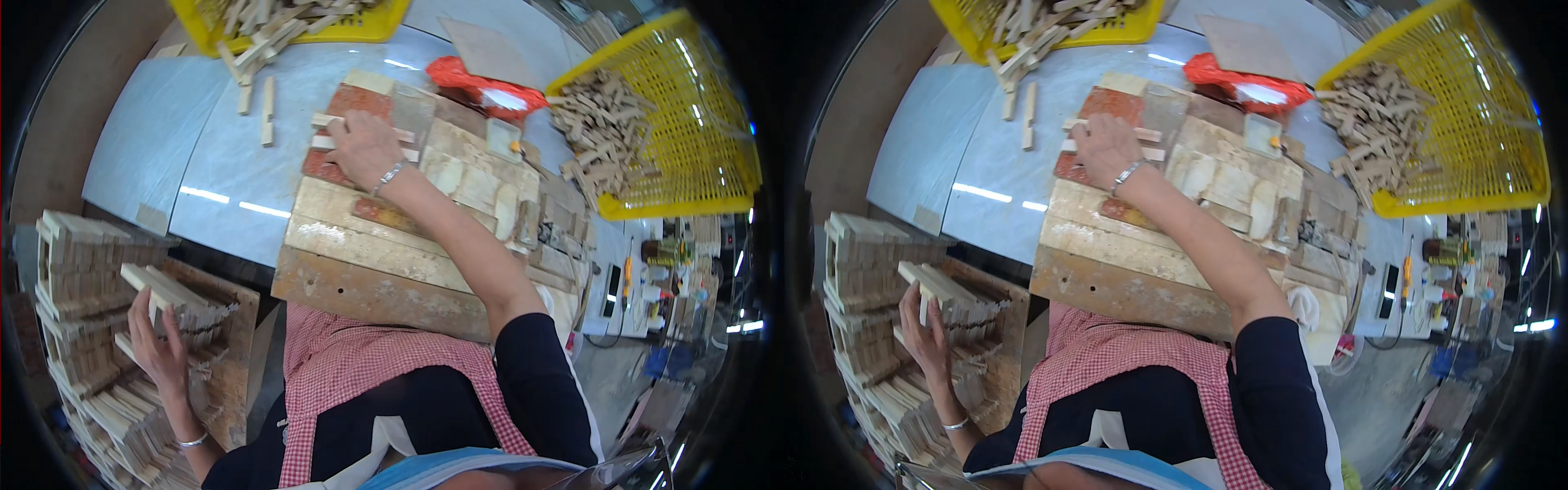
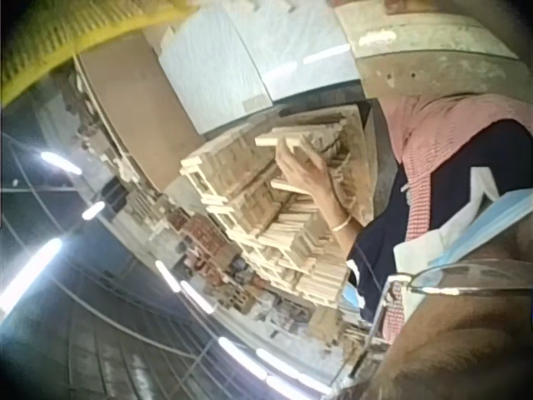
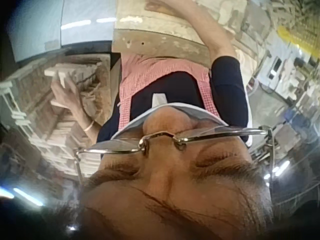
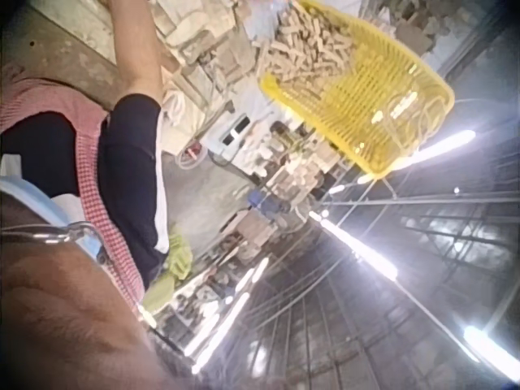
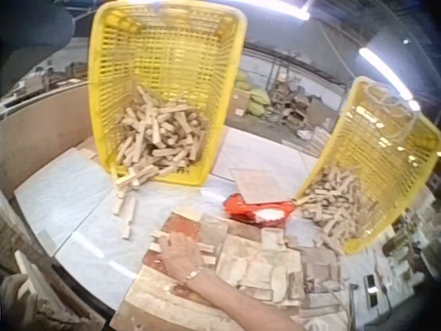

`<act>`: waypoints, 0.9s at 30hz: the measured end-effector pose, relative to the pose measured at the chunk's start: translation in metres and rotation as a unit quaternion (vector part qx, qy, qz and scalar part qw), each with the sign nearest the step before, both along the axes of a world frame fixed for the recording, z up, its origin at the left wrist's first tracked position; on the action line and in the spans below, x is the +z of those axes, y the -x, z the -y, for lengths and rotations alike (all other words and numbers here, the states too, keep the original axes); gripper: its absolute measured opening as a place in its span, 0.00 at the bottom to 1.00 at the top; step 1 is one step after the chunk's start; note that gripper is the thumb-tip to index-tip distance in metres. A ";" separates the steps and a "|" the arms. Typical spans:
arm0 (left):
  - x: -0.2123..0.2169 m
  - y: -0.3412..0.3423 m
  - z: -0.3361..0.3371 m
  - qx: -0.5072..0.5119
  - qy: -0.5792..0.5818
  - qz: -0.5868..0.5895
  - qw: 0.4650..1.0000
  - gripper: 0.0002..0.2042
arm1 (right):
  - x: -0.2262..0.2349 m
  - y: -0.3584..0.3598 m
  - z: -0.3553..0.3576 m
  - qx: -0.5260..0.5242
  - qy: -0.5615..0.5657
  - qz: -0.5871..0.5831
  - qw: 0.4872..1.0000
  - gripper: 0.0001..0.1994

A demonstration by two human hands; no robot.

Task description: Assembling small wooden frame structures using glue and a hammer on a workshop bench.

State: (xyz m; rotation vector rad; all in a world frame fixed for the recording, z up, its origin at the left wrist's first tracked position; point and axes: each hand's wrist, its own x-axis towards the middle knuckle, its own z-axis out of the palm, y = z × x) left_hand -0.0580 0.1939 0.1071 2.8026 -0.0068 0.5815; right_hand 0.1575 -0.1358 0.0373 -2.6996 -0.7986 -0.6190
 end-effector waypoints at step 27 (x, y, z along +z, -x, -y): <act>-0.077 -0.155 0.297 -0.495 0.070 0.015 0.866 0.17 | -0.043 0.006 0.156 -0.226 -0.258 -0.244 0.907 0.18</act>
